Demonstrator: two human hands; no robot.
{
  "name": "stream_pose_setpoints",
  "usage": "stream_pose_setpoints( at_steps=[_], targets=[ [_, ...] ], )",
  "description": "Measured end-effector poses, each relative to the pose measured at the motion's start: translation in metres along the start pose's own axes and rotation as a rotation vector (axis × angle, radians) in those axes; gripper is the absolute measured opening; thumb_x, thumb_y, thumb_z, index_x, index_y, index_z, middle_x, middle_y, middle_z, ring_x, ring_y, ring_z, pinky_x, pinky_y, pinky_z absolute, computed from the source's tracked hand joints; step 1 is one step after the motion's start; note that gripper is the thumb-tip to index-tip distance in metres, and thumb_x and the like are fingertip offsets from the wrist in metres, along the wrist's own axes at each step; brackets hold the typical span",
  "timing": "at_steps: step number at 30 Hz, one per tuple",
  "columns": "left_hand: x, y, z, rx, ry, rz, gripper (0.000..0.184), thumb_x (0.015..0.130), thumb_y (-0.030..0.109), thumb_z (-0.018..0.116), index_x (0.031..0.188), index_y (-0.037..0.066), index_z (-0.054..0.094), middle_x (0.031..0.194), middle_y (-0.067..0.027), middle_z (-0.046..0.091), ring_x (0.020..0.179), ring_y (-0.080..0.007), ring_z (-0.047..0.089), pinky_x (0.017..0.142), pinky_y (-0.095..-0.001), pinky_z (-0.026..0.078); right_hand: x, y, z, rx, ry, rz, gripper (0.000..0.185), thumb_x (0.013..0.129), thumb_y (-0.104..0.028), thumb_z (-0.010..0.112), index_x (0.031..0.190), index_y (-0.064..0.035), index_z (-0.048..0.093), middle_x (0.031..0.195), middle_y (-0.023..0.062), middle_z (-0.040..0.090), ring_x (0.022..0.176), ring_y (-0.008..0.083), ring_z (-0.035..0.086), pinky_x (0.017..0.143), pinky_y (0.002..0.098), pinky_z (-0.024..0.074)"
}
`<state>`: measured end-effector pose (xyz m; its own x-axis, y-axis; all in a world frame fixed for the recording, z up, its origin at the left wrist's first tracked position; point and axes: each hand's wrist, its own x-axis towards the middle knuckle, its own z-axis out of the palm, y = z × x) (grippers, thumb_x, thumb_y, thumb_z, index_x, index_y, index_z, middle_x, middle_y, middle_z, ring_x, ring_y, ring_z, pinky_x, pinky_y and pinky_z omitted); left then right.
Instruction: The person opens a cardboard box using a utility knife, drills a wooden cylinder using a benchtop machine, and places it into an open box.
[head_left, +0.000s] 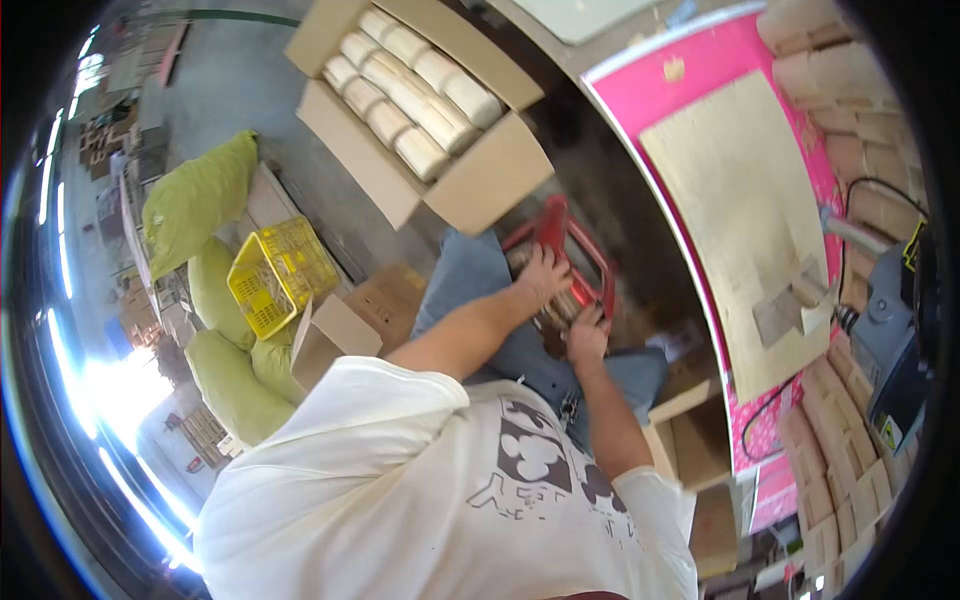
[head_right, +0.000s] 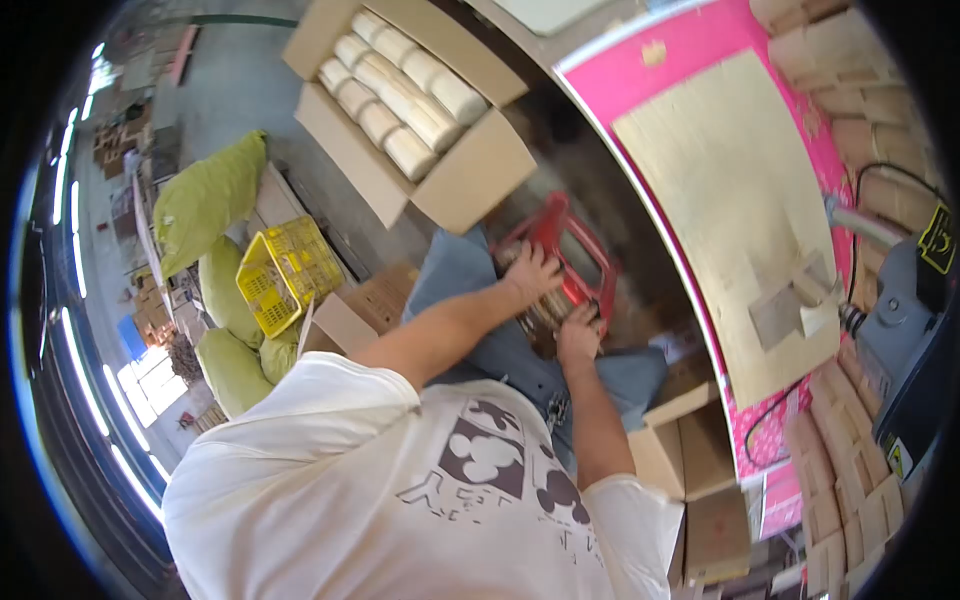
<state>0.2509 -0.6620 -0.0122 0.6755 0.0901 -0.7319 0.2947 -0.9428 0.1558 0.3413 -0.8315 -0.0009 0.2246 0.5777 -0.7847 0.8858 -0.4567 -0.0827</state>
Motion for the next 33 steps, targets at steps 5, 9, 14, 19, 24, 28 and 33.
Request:
stream_pose_setpoints(
  at_steps=[5, 9, 14, 19, 24, 28, 33],
  targets=[
    [0.009, 0.024, -0.003, 0.022, -0.088, -0.052, 0.044, 0.096, 0.033, 0.060, 0.138, 0.021, 0.059, 0.140, -0.0133, 0.057, 0.137, -0.0470, 0.048, 0.110, -0.0744, 0.031, 0.044, 0.022, 0.089, -0.033, 0.038, -0.122, 0.103, 0.080, -0.048, 0.085, 0.149, 0.0132, 0.038, 0.148, 0.0301, 0.050, 0.129, 0.0423, 0.060, 0.102, 0.0525, 0.0520],
    [-0.045, -0.026, -0.084, -0.250, 0.514, -0.089, 0.055, 0.082, 0.032, 0.076, 0.130, 0.012, 0.062, 0.134, -0.0124, 0.060, 0.131, -0.0341, 0.054, 0.115, -0.0553, 0.036, 0.024, 0.010, 0.012, 0.027, -0.117, -0.076, 0.115, 0.076, -0.051, 0.090, 0.149, 0.0147, 0.030, 0.147, 0.0295, 0.052, 0.130, 0.0373, 0.060, 0.105, 0.0451, 0.0506],
    [-0.092, -0.146, -0.107, -0.360, 0.552, -0.773, 0.083, 0.074, 0.041, 0.087, 0.141, 0.008, 0.051, 0.130, -0.0159, 0.056, 0.125, -0.0330, 0.055, 0.108, -0.0512, 0.042, 0.015, 0.007, 0.000, 0.054, -0.162, -0.029, 0.121, 0.074, -0.047, 0.092, 0.153, 0.0147, 0.024, 0.152, 0.0336, 0.046, 0.131, 0.0409, 0.060, 0.109, 0.0457, 0.0493],
    [-0.110, -0.188, -0.086, -0.367, 0.553, -0.707, 0.081, 0.072, 0.043, 0.090, 0.133, 0.005, 0.052, 0.121, -0.0167, 0.058, 0.117, -0.0337, 0.059, 0.095, -0.0475, 0.050, 0.016, 0.002, -0.005, 0.041, -0.200, 0.024, 0.127, 0.073, -0.050, 0.092, 0.156, 0.0145, 0.019, 0.154, 0.0339, 0.044, 0.133, 0.0435, 0.057, 0.112, 0.0454, 0.0479],
    [-0.094, -0.233, -0.041, -0.402, 0.612, -0.643, 0.040, 0.086, 0.034, 0.078, 0.111, 0.008, 0.059, 0.105, -0.0120, 0.065, 0.101, -0.0315, 0.068, 0.085, -0.0475, 0.053, 0.017, 0.012, 0.016, 0.013, -0.158, -0.035, 0.130, 0.073, -0.054, 0.091, 0.156, 0.0146, 0.020, 0.155, 0.0336, 0.042, 0.135, 0.0442, 0.055, 0.111, 0.0449, 0.0485],
    [-0.096, -0.235, -0.038, -0.271, 0.589, -0.554, 0.025, 0.094, 0.031, 0.067, 0.106, 0.010, 0.060, 0.098, -0.0086, 0.065, 0.095, -0.0285, 0.068, 0.081, -0.0472, 0.051, 0.021, 0.005, 0.001, -0.010, -0.198, -0.025, 0.130, 0.073, -0.055, 0.091, 0.157, 0.0139, 0.019, 0.155, 0.0335, 0.042, 0.134, 0.0455, 0.056, 0.110, 0.0444, 0.0491],
    [-0.106, -0.241, -0.029, -0.238, 0.723, -0.415, 0.021, 0.095, 0.032, 0.066, 0.101, 0.013, 0.060, 0.096, -0.0072, 0.063, 0.095, -0.0267, 0.067, 0.080, -0.0449, 0.048, 0.016, 0.005, -0.013, 0.007, -0.233, -0.002, 0.124, 0.075, -0.054, 0.089, 0.154, 0.0155, 0.023, 0.154, 0.0356, 0.042, 0.132, 0.0466, 0.057, 0.109, 0.0445, 0.0506]
  ],
)
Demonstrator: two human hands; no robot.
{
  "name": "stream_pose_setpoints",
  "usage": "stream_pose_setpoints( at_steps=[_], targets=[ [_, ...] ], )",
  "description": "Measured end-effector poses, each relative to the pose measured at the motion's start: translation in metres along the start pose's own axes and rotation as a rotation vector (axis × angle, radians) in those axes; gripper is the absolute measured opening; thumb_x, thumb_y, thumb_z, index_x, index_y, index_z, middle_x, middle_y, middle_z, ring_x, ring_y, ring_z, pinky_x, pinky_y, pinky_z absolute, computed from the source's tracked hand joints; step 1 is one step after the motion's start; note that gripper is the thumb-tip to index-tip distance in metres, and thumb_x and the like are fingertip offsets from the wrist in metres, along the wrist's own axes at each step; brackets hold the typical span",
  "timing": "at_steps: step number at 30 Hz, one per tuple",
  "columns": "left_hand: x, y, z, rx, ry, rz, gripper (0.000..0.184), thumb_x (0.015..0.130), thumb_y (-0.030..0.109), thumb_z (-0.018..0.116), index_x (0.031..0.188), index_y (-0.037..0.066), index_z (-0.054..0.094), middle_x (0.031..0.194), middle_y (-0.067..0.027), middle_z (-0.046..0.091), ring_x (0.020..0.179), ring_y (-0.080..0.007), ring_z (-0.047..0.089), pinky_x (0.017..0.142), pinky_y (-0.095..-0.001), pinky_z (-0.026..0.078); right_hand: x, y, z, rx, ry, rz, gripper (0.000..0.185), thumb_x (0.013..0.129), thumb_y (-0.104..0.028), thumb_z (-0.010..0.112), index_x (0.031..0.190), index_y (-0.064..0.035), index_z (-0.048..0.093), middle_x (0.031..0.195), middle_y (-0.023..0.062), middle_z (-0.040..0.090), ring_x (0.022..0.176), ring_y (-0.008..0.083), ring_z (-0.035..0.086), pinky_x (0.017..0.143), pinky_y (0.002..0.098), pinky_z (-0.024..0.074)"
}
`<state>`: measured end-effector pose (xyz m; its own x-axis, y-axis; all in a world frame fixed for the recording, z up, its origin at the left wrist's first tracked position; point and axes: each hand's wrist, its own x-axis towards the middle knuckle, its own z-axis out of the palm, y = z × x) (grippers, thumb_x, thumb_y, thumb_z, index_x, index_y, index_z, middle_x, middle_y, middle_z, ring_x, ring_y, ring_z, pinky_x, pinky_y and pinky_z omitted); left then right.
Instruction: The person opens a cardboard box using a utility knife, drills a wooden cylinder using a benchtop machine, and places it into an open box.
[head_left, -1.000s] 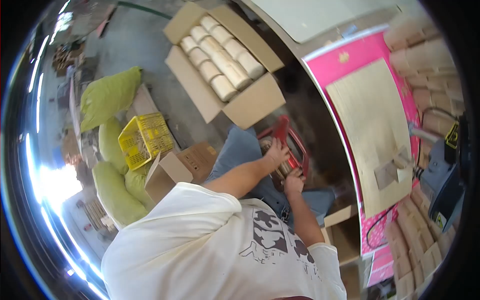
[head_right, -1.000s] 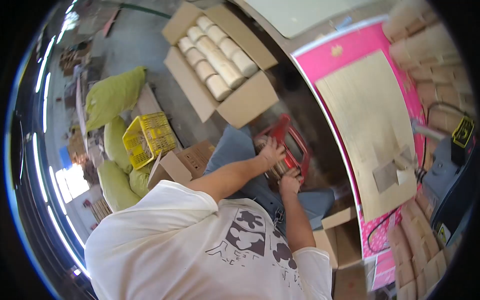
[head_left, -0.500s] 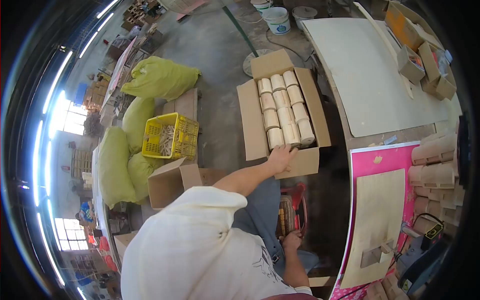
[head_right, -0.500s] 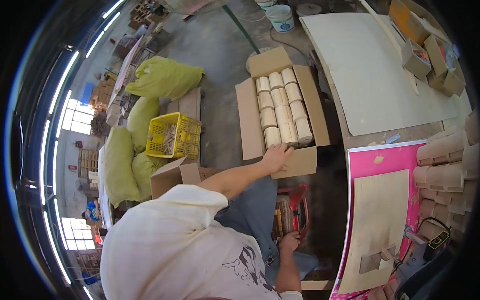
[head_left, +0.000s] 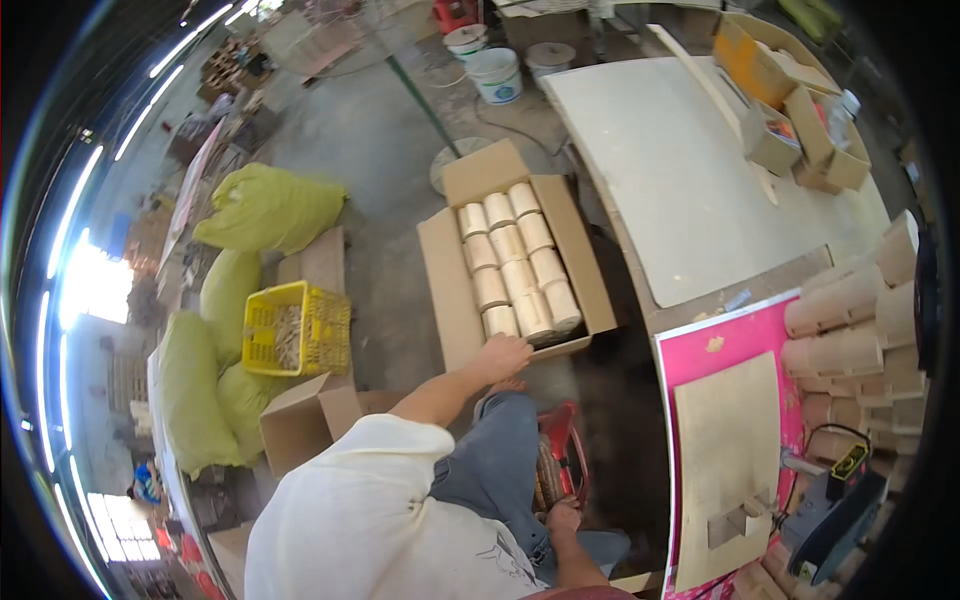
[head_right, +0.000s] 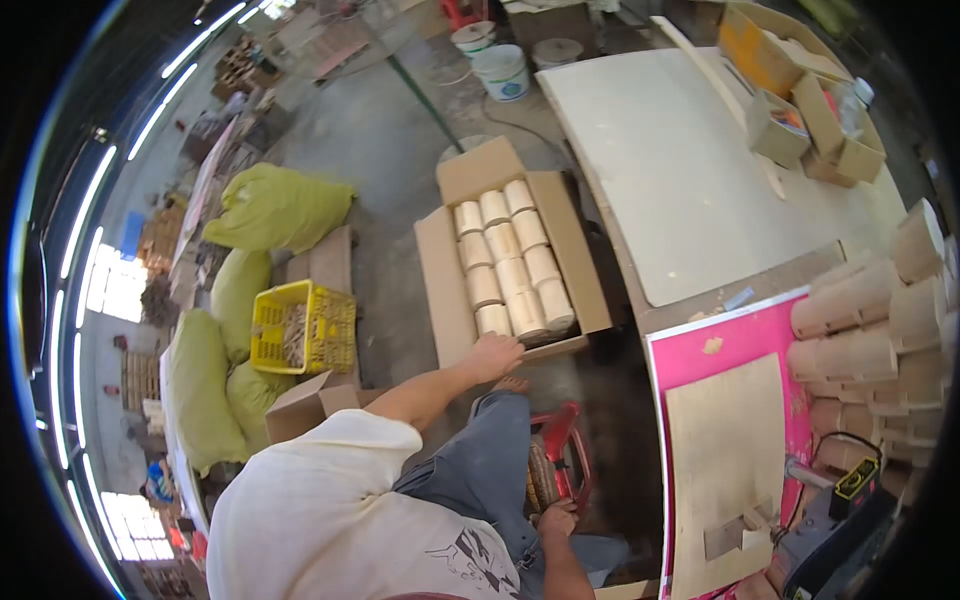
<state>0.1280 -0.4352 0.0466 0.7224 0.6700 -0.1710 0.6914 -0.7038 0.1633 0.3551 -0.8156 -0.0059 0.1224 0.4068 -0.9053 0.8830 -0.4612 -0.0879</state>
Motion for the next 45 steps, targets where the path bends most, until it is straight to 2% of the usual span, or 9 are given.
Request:
stream_pose_setpoints(
  at_steps=[7, 14, 21, 25, 26, 28, 30, 39, 45],
  targets=[
    [0.000, 0.004, -0.010, 0.035, 0.017, 0.003, 0.016, 0.096, 0.028, 0.065, 0.100, 0.013, 0.063, 0.095, -0.0052, 0.066, 0.095, -0.0242, 0.067, 0.082, -0.0424, 0.048, 0.092, 0.046, 0.080, 0.154, 0.128, -0.094, 0.088, 0.085, -0.037, 0.081, 0.145, 0.0161, 0.045, 0.123, 0.0336, 0.069, 0.116, 0.0398, 0.070, 0.100, 0.0477, 0.0554],
    [-0.009, -0.006, 0.007, 0.024, 0.134, 0.066, 0.022, 0.092, 0.029, 0.069, 0.100, 0.011, 0.060, 0.091, -0.0066, 0.063, 0.091, -0.0264, 0.066, 0.079, -0.0432, 0.047, 0.116, 0.095, 0.003, 0.853, -0.284, -0.211, 0.069, 0.086, -0.033, 0.077, 0.134, 0.0132, 0.060, 0.120, 0.0305, 0.072, 0.115, 0.0375, 0.071, 0.097, 0.0469, 0.0551],
    [-0.014, -0.006, 0.006, -0.007, 0.201, 0.136, 0.022, 0.092, 0.026, 0.068, 0.103, 0.009, 0.060, 0.093, -0.0093, 0.065, 0.089, -0.0300, 0.067, 0.076, -0.0455, 0.048, 0.099, 0.068, -0.055, 0.529, 0.073, -0.209, 0.050, 0.091, -0.032, 0.066, 0.124, 0.0038, 0.071, 0.129, 0.0230, 0.072, 0.122, 0.0312, 0.066, 0.103, 0.0421, 0.0496],
    [-0.005, -0.015, 0.036, -0.064, 0.175, 0.033, 0.015, 0.091, 0.022, 0.063, 0.091, 0.007, 0.061, 0.086, -0.0165, 0.066, 0.084, -0.0382, 0.067, 0.074, -0.0534, 0.051, 0.123, 0.053, -0.036, 0.613, 0.288, -0.279, 0.050, 0.103, -0.028, 0.041, 0.129, 0.0046, 0.068, 0.126, 0.0197, 0.072, 0.123, 0.0269, 0.064, 0.108, 0.0424, 0.0461],
    [-0.005, -0.010, 0.025, -0.091, 0.096, -0.018, 0.015, 0.090, 0.021, 0.063, 0.091, 0.007, 0.062, 0.086, -0.0169, 0.067, 0.085, -0.0387, 0.067, 0.075, -0.0531, 0.052, 0.124, 0.050, -0.032, 0.790, 0.316, -0.212, 0.036, 0.094, -0.017, 0.055, 0.115, 0.0062, 0.073, 0.112, 0.0296, 0.073, 0.110, 0.0371, 0.072, 0.094, 0.0467, 0.0535],
    [-0.006, -0.016, 0.029, -0.095, 0.234, 0.087, 0.018, 0.089, 0.025, 0.067, 0.095, 0.007, 0.065, 0.091, -0.0166, 0.069, 0.089, -0.0388, 0.068, 0.076, -0.0526, 0.052, 0.106, 0.044, -0.044, 0.634, 0.490, -0.397, 0.039, 0.088, -0.019, 0.071, 0.118, 0.0062, 0.073, 0.111, 0.0257, 0.076, 0.104, 0.0328, 0.074, 0.093, 0.0423, 0.0553],
    [-0.012, -0.009, 0.014, -0.098, 0.275, 0.099, 0.019, 0.087, 0.024, 0.069, 0.095, 0.007, 0.065, 0.093, -0.0146, 0.070, 0.093, -0.0353, 0.069, 0.081, -0.0499, 0.051, 0.157, 0.076, -0.014, 0.672, 0.543, -0.297, 0.040, 0.088, -0.025, 0.071, 0.117, 0.0031, 0.073, 0.111, 0.0272, 0.074, 0.108, 0.0415, 0.072, 0.094, 0.0428, 0.0551],
    [-0.009, -0.013, 0.026, -0.012, 0.388, 0.164, 0.028, 0.085, 0.028, 0.078, 0.095, 0.008, 0.062, 0.091, -0.0127, 0.069, 0.091, -0.0343, 0.068, 0.078, -0.0501, 0.051, 0.081, 0.021, -0.049, 0.606, 0.561, -0.143, 0.039, 0.089, -0.021, 0.069, 0.123, -0.0024, 0.073, 0.121, 0.0214, 0.074, 0.116, 0.0341, 0.071, 0.101, 0.0417, 0.0540],
    [-0.018, 0.021, -0.009, -0.020, -0.005, -0.116, 0.042, 0.097, 0.040, 0.066, 0.125, 0.009, 0.070, 0.107, -0.0196, 0.073, 0.097, -0.0393, 0.071, 0.081, -0.0530, 0.055, 0.070, 0.009, -0.046, 0.571, 0.581, 0.036, 0.042, 0.085, -0.025, 0.070, 0.123, -0.0089, 0.075, 0.125, 0.0183, 0.073, 0.117, 0.0375, 0.069, 0.103, 0.0471, 0.0535]
  ],
)
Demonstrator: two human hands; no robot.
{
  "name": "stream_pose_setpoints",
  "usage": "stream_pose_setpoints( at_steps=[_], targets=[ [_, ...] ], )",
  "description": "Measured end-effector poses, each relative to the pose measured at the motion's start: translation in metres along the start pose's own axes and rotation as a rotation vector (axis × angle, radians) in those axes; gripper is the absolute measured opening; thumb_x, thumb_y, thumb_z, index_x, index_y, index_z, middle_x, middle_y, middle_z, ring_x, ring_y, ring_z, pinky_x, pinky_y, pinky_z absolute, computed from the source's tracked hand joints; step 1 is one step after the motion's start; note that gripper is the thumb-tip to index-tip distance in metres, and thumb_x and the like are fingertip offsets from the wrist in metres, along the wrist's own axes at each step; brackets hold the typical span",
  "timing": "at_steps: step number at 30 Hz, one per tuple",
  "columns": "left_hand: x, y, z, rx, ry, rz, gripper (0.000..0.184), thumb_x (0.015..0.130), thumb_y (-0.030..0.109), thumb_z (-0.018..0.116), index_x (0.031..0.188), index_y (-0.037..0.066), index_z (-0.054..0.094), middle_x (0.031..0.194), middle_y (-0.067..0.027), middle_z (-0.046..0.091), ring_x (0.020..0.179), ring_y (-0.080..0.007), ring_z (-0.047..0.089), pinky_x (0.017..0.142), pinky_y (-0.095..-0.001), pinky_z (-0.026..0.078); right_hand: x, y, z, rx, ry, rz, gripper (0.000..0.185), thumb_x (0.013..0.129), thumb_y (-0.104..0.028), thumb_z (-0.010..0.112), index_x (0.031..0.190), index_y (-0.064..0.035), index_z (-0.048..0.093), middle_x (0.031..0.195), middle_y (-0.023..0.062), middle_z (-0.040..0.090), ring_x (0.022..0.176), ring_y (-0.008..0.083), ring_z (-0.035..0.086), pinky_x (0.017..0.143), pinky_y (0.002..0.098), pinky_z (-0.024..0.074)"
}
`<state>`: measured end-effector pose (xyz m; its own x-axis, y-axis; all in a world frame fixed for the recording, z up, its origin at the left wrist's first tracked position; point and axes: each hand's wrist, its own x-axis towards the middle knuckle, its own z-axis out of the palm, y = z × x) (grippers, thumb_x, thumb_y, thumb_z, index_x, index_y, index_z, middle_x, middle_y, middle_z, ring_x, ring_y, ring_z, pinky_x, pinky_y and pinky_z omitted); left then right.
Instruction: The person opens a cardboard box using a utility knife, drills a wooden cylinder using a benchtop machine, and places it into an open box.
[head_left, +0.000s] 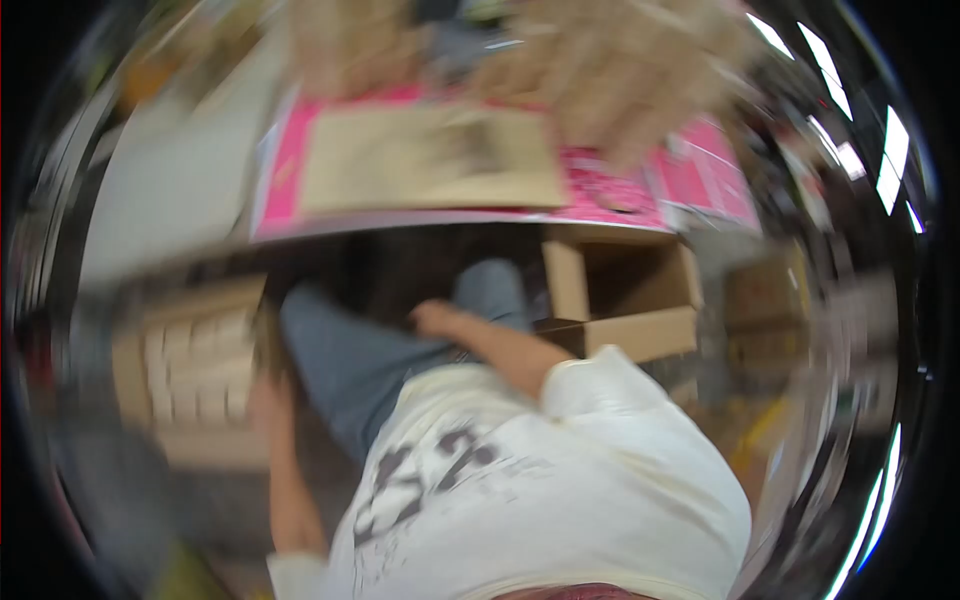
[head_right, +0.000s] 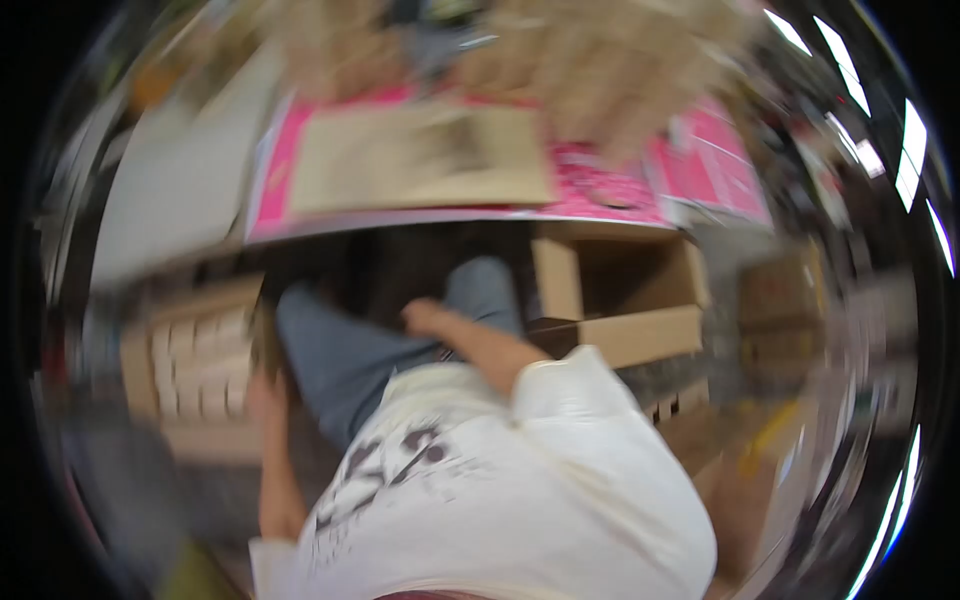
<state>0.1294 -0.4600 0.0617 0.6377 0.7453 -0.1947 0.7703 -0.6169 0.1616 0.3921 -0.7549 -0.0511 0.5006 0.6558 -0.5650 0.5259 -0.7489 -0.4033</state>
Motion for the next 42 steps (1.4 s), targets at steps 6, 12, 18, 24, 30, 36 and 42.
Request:
stream_pose_setpoints(
  at_steps=[6, 12, 18, 24, 30, 36, 42],
  targets=[
    [0.010, -0.028, 0.028, 0.120, 0.260, 0.273, 0.038, 0.092, 0.030, 0.074, 0.110, -0.001, 0.064, 0.103, -0.0229, 0.070, 0.096, -0.0434, 0.067, 0.083, -0.0533, 0.053, 0.004, 0.000, -0.006, 0.124, 0.042, 0.039, 0.039, 0.083, -0.017, 0.067, 0.120, -0.0099, 0.075, 0.124, 0.0187, 0.073, 0.118, 0.0368, 0.069, 0.100, 0.0483, 0.0542],
    [0.003, -0.019, 0.022, 0.113, 0.259, 0.248, 0.035, 0.090, 0.026, 0.077, 0.109, 0.000, 0.065, 0.103, -0.0228, 0.071, 0.095, -0.0434, 0.068, 0.083, -0.0523, 0.053, -0.017, -0.006, -0.017, 0.150, 0.058, 0.038, 0.038, 0.084, -0.018, 0.067, 0.121, -0.0095, 0.074, 0.125, 0.0182, 0.072, 0.120, 0.0365, 0.068, 0.100, 0.0482, 0.0539],
    [0.003, -0.021, 0.023, 0.119, 0.279, 0.245, 0.034, 0.089, 0.026, 0.078, 0.109, 0.000, 0.066, 0.103, -0.0226, 0.071, 0.094, -0.0434, 0.069, 0.083, -0.0524, 0.053, -0.028, -0.012, -0.014, 0.122, 0.073, 0.011, 0.037, 0.085, -0.018, 0.065, 0.120, -0.0088, 0.074, 0.124, 0.0189, 0.072, 0.120, 0.0368, 0.068, 0.101, 0.0485, 0.0538],
    [0.004, -0.020, 0.020, 0.063, 0.260, 0.281, 0.035, 0.088, 0.025, 0.078, 0.109, 0.000, 0.066, 0.101, -0.0234, 0.070, 0.093, -0.0440, 0.068, 0.082, -0.0530, 0.053, -0.029, -0.021, -0.012, 0.111, 0.103, -0.043, 0.036, 0.089, -0.017, 0.060, 0.122, -0.0082, 0.073, 0.121, 0.0212, 0.073, 0.117, 0.0391, 0.068, 0.101, 0.0490, 0.0536],
    [0.012, -0.026, 0.028, 0.072, 0.246, 0.267, 0.042, 0.090, 0.031, 0.077, 0.114, -0.001, 0.066, 0.102, -0.0237, 0.070, 0.095, -0.0445, 0.067, 0.082, -0.0535, 0.053, -0.070, -0.064, -0.040, 0.221, 0.335, -0.274, 0.029, 0.088, -0.016, 0.060, 0.112, -0.0080, 0.075, 0.110, 0.0208, 0.075, 0.104, 0.0390, 0.071, 0.093, 0.0498, 0.0556],
    [0.004, -0.019, 0.020, 0.150, 0.243, 0.265, 0.042, 0.092, 0.035, 0.075, 0.115, 0.001, 0.068, 0.105, -0.0210, 0.072, 0.097, -0.0421, 0.068, 0.085, -0.0516, 0.053, -0.230, -0.029, -0.124, 0.310, 1.069, -0.068, 0.021, 0.091, -0.023, 0.065, 0.104, -0.0109, 0.076, 0.103, 0.0137, 0.077, 0.090, 0.0337, 0.075, 0.079, 0.0455, 0.0601],
    [0.010, -0.020, 0.030, 0.145, 0.256, 0.262, 0.038, 0.092, 0.035, 0.075, 0.108, 0.001, 0.068, 0.100, -0.0206, 0.073, 0.094, -0.0419, 0.070, 0.082, -0.0526, 0.054, -0.255, 0.189, -0.097, 0.351, 1.099, 0.700, 0.076, 0.083, -0.047, 0.079, 0.135, 0.0047, 0.060, 0.129, 0.0238, 0.067, 0.122, 0.0391, 0.064, 0.104, 0.0446, 0.0514]
  ],
)
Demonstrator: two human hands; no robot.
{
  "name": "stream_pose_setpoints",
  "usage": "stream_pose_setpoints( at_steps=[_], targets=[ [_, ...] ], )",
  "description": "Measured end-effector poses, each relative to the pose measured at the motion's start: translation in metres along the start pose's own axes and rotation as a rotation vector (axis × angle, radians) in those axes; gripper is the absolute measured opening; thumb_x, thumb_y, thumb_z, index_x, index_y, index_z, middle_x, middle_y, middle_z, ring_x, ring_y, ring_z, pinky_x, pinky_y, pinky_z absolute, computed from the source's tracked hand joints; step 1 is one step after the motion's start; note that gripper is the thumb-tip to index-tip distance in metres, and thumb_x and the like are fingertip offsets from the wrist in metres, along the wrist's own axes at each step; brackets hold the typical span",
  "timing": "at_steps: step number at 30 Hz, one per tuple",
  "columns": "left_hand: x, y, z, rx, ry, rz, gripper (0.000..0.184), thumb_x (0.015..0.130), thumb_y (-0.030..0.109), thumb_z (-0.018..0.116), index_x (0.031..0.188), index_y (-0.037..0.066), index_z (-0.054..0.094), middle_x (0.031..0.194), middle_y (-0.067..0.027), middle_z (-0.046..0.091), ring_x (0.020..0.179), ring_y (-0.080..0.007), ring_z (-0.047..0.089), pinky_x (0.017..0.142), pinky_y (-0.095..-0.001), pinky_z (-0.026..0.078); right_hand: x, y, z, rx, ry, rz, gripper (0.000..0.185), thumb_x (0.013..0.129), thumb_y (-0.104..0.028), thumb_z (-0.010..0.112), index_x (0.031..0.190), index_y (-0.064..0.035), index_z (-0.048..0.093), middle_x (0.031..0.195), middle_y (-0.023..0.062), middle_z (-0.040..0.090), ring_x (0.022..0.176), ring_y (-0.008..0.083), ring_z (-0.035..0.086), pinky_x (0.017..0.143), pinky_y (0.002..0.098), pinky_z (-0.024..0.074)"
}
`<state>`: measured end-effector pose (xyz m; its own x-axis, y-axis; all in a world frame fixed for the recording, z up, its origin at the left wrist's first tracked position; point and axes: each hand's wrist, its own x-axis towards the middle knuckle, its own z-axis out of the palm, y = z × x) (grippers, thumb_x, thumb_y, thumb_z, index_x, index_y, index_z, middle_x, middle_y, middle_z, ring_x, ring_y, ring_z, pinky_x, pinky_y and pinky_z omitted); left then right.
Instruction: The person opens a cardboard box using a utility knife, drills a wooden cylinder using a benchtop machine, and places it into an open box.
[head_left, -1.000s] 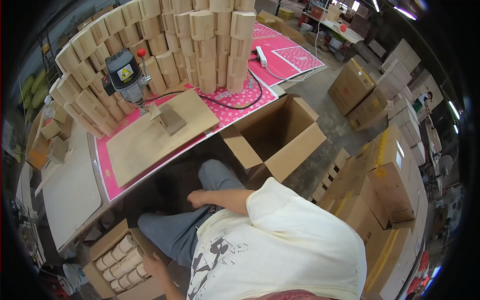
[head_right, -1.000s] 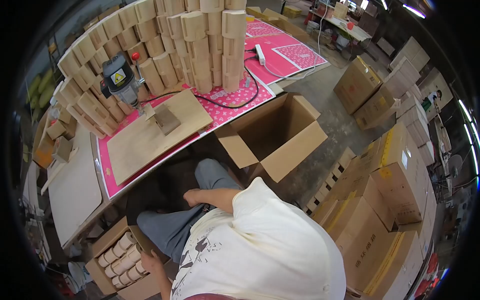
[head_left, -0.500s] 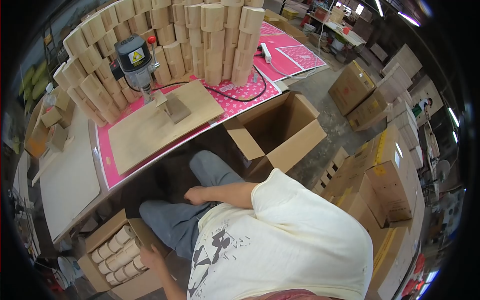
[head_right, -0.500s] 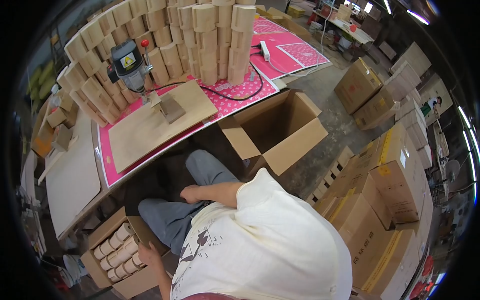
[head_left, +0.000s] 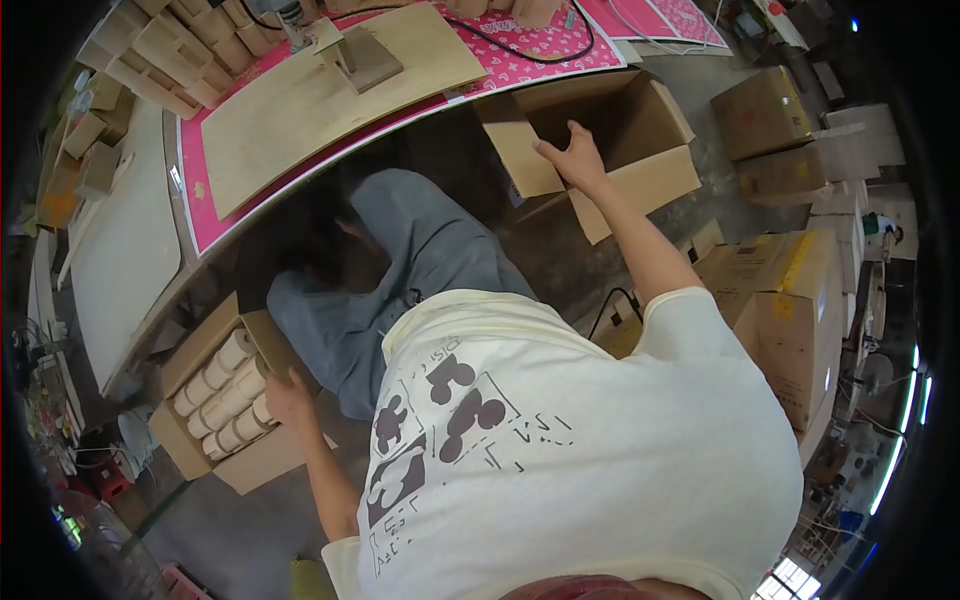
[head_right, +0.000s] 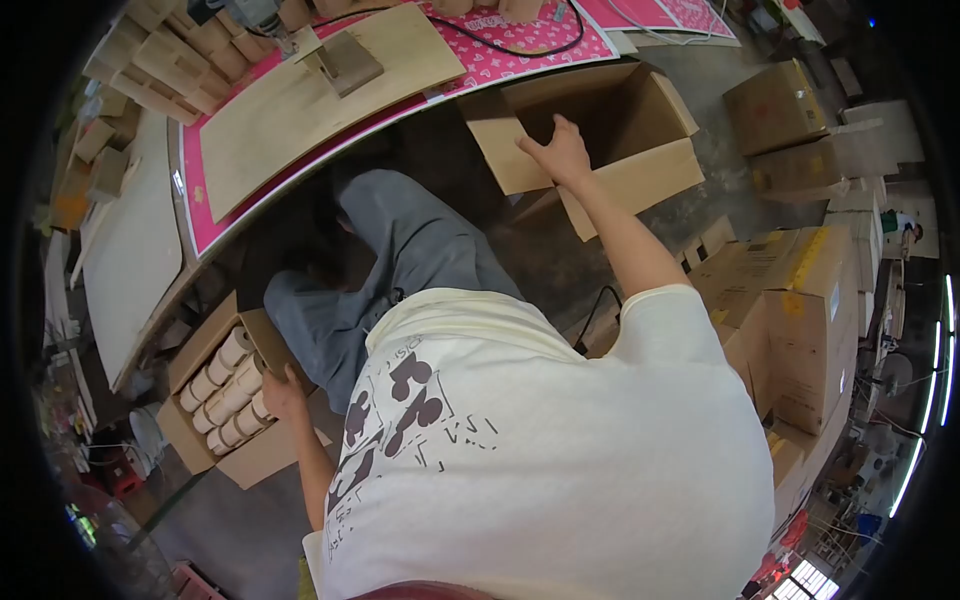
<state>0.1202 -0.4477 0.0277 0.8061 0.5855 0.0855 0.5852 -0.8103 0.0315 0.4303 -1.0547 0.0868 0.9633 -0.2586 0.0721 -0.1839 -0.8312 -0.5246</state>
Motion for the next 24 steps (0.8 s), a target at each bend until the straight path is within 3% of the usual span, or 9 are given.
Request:
stream_pose_setpoints(
  at_steps=[1, 4, 7, 8, 11, 16, 19, 24],
  targets=[
    [0.002, -0.002, 0.001, 0.011, -0.003, -0.003, 0.038, 0.092, 0.035, 0.075, 0.107, 0.001, 0.068, 0.099, -0.0206, 0.073, 0.094, -0.0421, 0.070, 0.082, -0.0528, 0.054, 0.007, 0.022, 0.017, -0.004, -0.157, 0.159, 0.084, 0.080, -0.048, 0.080, 0.140, 0.0063, 0.056, 0.132, 0.0250, 0.065, 0.125, 0.0396, 0.063, 0.106, 0.0451, 0.0505],
    [0.005, 0.005, -0.004, 0.071, -0.092, -0.055, 0.040, 0.092, 0.037, 0.074, 0.107, 0.001, 0.068, 0.098, -0.0206, 0.073, 0.093, -0.0425, 0.070, 0.081, -0.0524, 0.054, 0.002, 0.039, 0.057, 0.006, -0.457, 0.206, 0.074, 0.081, -0.046, 0.079, 0.135, 0.0020, 0.061, 0.132, 0.0246, 0.066, 0.126, 0.0391, 0.063, 0.105, 0.0477, 0.0508],
    [0.004, 0.012, -0.011, 0.093, -0.105, -0.058, 0.042, 0.092, 0.038, 0.074, 0.106, 0.000, 0.068, 0.100, -0.0210, 0.073, 0.094, -0.0426, 0.070, 0.082, -0.0521, 0.054, 0.004, 0.039, 0.060, -0.149, -0.443, 0.237, 0.056, 0.082, -0.034, 0.077, 0.127, -0.0026, 0.065, 0.126, 0.0279, 0.069, 0.120, 0.0403, 0.066, 0.101, 0.0499, 0.0527],
    [0.006, 0.015, -0.009, 0.109, -0.111, -0.067, 0.042, 0.092, 0.039, 0.074, 0.106, 0.000, 0.068, 0.100, -0.0210, 0.073, 0.094, -0.0426, 0.070, 0.082, -0.0521, 0.054, 0.006, 0.053, 0.068, -0.237, -0.374, 0.151, 0.043, 0.081, -0.025, 0.074, 0.119, -0.0060, 0.067, 0.118, 0.0269, 0.071, 0.114, 0.0413, 0.068, 0.096, 0.0535, 0.0539],
    [0.009, 0.008, -0.004, 0.125, -0.112, -0.061, 0.044, 0.092, 0.041, 0.073, 0.107, 0.000, 0.067, 0.100, -0.0210, 0.073, 0.094, -0.0427, 0.070, 0.082, -0.0519, 0.054, -0.005, 0.049, 0.037, -0.288, -0.364, 0.055, 0.031, 0.082, -0.018, 0.067, 0.109, -0.0022, 0.069, 0.105, 0.0251, 0.074, 0.103, 0.0444, 0.071, 0.092, 0.0536, 0.0566],
    [0.003, 0.010, -0.004, 0.149, -0.141, -0.077, 0.047, 0.092, 0.043, 0.072, 0.111, 0.001, 0.067, 0.103, -0.0218, 0.073, 0.098, -0.0431, 0.070, 0.084, -0.0524, 0.054, -0.098, 0.046, 0.005, -0.392, -0.635, -0.069, 0.027, 0.081, -0.013, 0.067, 0.106, -0.0019, 0.067, 0.097, 0.0258, 0.074, 0.096, 0.0455, 0.071, 0.087, 0.0547, 0.0573],
    [0.004, 0.014, -0.010, 0.116, -0.167, -0.086, 0.049, 0.092, 0.042, 0.072, 0.115, 0.000, 0.066, 0.107, -0.0233, 0.073, 0.102, -0.0432, 0.069, 0.087, -0.0528, 0.053, -0.155, 0.049, 0.015, -0.258, -0.660, -0.117, 0.025, 0.083, -0.009, 0.065, 0.106, -0.0002, 0.060, 0.086, 0.0257, 0.072, 0.085, 0.0462, 0.071, 0.079, 0.0555, 0.0576],
    [0.006, 0.019, -0.011, 0.088, -0.192, -0.114, 0.048, 0.093, 0.040, 0.071, 0.118, -0.001, 0.066, 0.111, -0.0247, 0.072, 0.104, -0.0439, 0.068, 0.090, -0.0531, 0.052, -0.163, 0.053, -0.001, -0.207, -0.786, -0.160, 0.023, 0.085, -0.006, 0.062, 0.106, 0.0018, 0.057, 0.082, 0.0250, 0.071, 0.082, 0.0456, 0.071, 0.075, 0.0544, 0.0575]
  ],
)
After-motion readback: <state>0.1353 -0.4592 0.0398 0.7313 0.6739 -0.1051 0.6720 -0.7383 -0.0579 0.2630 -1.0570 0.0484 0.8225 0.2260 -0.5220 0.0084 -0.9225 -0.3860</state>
